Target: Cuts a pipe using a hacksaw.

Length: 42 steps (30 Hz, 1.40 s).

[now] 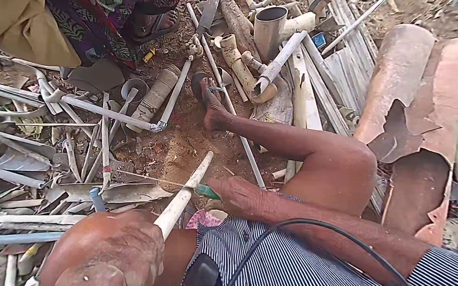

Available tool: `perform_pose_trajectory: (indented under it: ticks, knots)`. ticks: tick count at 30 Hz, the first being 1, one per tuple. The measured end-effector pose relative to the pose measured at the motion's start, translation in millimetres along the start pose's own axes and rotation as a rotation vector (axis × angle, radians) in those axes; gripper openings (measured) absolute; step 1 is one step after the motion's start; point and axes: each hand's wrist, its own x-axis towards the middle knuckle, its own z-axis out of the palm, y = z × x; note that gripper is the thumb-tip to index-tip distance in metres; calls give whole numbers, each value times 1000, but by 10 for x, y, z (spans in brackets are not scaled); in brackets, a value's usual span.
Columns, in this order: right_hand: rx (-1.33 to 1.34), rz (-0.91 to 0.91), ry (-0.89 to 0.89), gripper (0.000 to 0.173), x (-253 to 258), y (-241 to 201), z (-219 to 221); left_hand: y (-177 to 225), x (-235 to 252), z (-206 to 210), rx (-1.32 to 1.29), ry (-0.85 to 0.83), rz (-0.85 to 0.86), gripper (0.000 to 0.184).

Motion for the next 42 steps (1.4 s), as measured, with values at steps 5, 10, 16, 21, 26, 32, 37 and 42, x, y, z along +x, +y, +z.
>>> perform_pose_trajectory:
  ticks: [5, 10, 16, 21, 26, 32, 37, 42]
  knots:
    - [-101, 346, -112, 46, 170, 654, 8, 174, 410, 291, 118, 163, -69, 45]
    - [-5, -17, -45, 44, -33, 12, -25, 15, 28, 82, 37, 53, 3, 33]
    - [-115, 376, -139, 47, 183, 753, 43, 112, 233, 245, 145, 195, 0, 40]
    - [78, -25, 32, 43, -12, -52, 72, 133, 140, 154, 102, 144, -48, 29]
    - [-97, 435, -31, 50, 144, 524, -15, 111, 153, 256, 143, 281, 17, 30]
    - [37, 34, 90, 46, 35, -7, 101, 84, 18, 311, 189, 409, 39, 24]
    - [-139, 419, -139, 45, 181, 623, 51, 67, 52, 397, 306, 580, 118, 25]
    - [72, -32, 130, 43, 18, -146, 195, -50, 171, 487, 497, 841, 220, 16]
